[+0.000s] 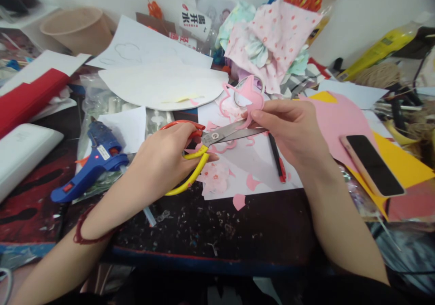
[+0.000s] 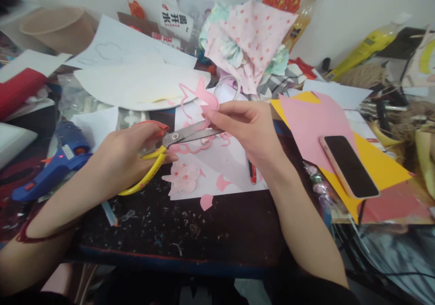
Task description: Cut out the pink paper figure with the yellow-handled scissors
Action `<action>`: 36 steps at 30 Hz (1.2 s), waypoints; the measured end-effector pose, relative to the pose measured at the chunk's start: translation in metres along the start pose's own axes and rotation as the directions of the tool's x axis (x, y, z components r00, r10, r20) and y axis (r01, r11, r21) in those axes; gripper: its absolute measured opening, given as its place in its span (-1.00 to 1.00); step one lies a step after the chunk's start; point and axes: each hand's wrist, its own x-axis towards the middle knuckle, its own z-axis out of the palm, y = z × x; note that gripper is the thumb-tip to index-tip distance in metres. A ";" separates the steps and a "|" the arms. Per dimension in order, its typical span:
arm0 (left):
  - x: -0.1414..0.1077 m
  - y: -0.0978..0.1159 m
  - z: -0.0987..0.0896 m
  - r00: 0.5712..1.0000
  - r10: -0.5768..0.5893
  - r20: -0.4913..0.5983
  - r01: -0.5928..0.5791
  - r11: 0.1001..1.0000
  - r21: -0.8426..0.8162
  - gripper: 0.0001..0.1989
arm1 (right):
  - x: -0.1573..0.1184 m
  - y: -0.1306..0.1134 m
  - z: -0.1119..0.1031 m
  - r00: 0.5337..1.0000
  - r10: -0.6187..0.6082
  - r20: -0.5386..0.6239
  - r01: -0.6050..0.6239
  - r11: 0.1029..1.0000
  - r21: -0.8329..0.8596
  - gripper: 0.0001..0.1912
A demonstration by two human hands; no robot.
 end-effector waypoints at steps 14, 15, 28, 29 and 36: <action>0.000 -0.001 0.001 1.000 -0.010 0.010 0.010 1.000 0.006 -0.55 | 0.000 -0.001 0.000 1.000 -0.004 -0.013 0.003 1.000 -0.016 -0.95; 0.000 -0.001 0.001 1.000 -0.010 0.012 0.010 1.000 0.007 -0.56 | 0.000 -0.001 0.000 1.000 -0.002 -0.009 0.002 1.000 -0.013 -0.95; -0.001 -0.003 0.004 1.000 0.020 -0.008 -0.020 1.000 0.001 -0.57 | -0.002 0.000 0.000 1.000 -0.008 -0.001 0.008 1.000 -0.015 -0.98; -0.001 -0.003 0.004 1.000 0.019 -0.008 -0.019 1.000 0.000 -0.57 | -0.001 0.000 0.000 1.000 -0.007 -0.001 0.007 1.000 -0.011 -0.98; -0.001 -0.004 0.005 1.000 0.003 -0.006 -0.003 1.000 0.003 -0.55 | -0.001 0.000 0.000 1.000 -0.013 -0.017 0.012 1.000 -0.007 -0.97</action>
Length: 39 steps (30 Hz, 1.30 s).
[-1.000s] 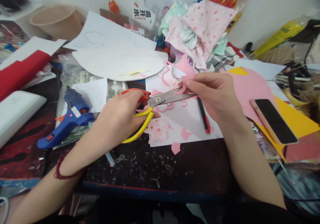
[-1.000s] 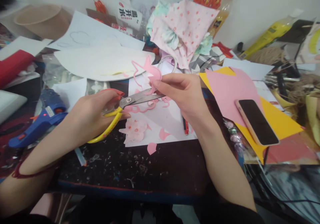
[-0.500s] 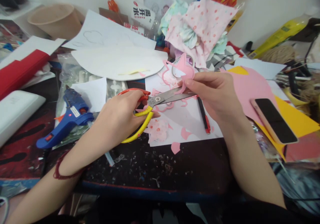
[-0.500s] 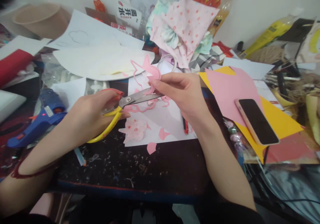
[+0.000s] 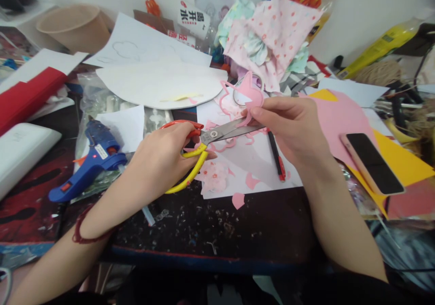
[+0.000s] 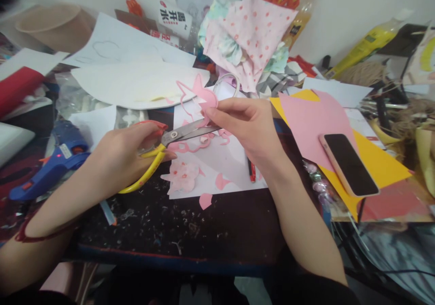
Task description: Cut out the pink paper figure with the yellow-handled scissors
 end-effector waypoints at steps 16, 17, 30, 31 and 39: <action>0.001 0.001 0.000 1.000 -0.019 0.016 0.019 1.000 0.010 -0.61 | 0.001 0.002 0.000 1.000 -0.021 -0.001 0.021 1.000 -0.012 -0.96; 0.001 0.001 -0.001 1.000 -0.024 0.019 0.024 1.000 0.011 -0.62 | 0.001 0.002 0.000 1.000 -0.024 0.000 0.024 1.000 -0.009 -0.95; 0.001 0.003 -0.003 0.999 -0.034 0.043 0.033 0.999 0.002 -0.62 | 0.001 0.000 0.000 1.000 -0.016 0.007 0.016 1.000 -0.006 -0.95; 0.001 0.003 -0.004 0.999 -0.032 0.043 0.032 0.999 0.002 -0.61 | 0.001 0.000 0.000 1.000 -0.019 0.008 0.019 1.000 -0.003 -0.95; 0.000 0.002 -0.003 0.999 -0.009 0.031 0.009 1.000 -0.002 -0.59 | 0.001 0.001 -0.001 0.999 -0.033 0.000 0.033 0.999 -0.024 -0.95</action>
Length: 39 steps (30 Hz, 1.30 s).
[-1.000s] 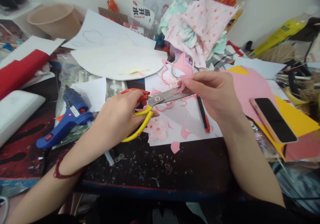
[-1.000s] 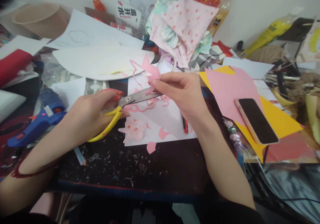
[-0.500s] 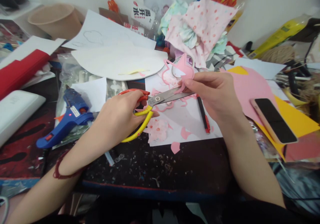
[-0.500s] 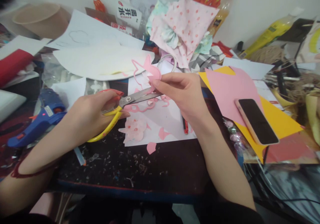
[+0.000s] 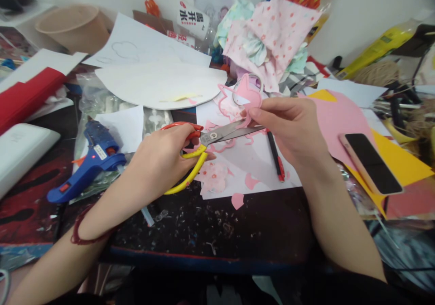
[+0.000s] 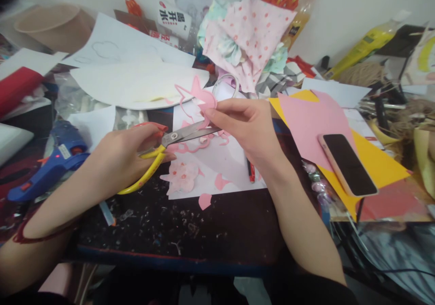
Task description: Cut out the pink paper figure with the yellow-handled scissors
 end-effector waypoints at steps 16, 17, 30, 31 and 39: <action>0.001 0.000 -0.001 1.000 -0.009 0.023 0.009 1.000 -0.016 -0.52 | -0.001 0.000 0.000 1.000 -0.005 -0.014 0.004 1.000 -0.015 -0.96; 0.001 0.000 -0.001 1.000 -0.010 0.023 0.011 1.000 -0.020 -0.52 | -0.001 0.000 0.000 1.000 -0.004 -0.012 0.003 1.000 -0.013 -0.96; 0.000 0.002 -0.002 0.998 -0.039 0.042 0.041 0.998 -0.048 -0.60 | -0.001 0.000 0.001 1.000 -0.005 -0.026 0.005 1.000 -0.014 -0.94; 0.000 0.002 -0.002 0.999 -0.038 0.039 0.040 0.998 -0.053 -0.60 | -0.001 0.000 0.000 1.000 -0.006 -0.028 0.005 1.000 -0.012 -0.94; 0.000 0.000 -0.001 0.999 -0.029 0.034 0.031 0.997 -0.076 -0.58 | 0.001 0.001 0.000 0.999 0.005 -0.033 -0.004 0.999 0.035 -0.93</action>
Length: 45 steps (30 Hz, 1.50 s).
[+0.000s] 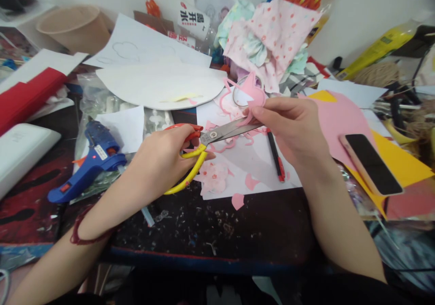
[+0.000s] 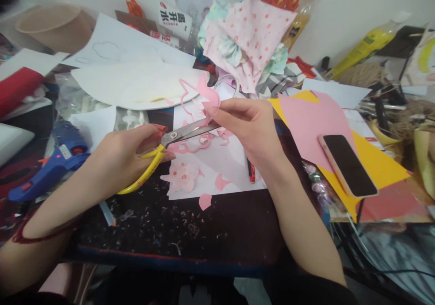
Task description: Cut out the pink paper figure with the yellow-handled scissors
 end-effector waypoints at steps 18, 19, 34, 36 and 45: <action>0.001 0.000 0.004 0.999 -0.052 -0.002 0.052 0.997 0.061 -0.47 | 0.000 0.000 0.001 1.000 -0.015 -0.002 0.015 0.999 -0.045 -0.93; 0.001 0.000 0.004 0.998 -0.060 0.001 0.060 0.996 0.065 -0.46 | 0.000 0.000 0.001 1.000 -0.017 -0.002 0.017 0.999 -0.044 -0.93; -0.001 0.003 0.010 0.999 0.024 0.030 -0.033 0.938 0.344 -0.63 | -0.002 0.000 0.000 1.000 -0.020 0.011 0.021 0.997 -0.081 -0.96; -0.001 0.004 0.011 0.998 0.032 0.052 -0.049 0.932 0.359 -0.63 | -0.002 -0.001 0.000 1.000 -0.025 0.012 0.026 0.996 -0.080 -0.95; 0.000 0.006 0.014 0.997 0.040 0.067 -0.061 0.933 0.354 -0.60 | -0.003 -0.001 0.000 1.000 -0.024 -0.001 0.024 0.995 -0.098 -0.96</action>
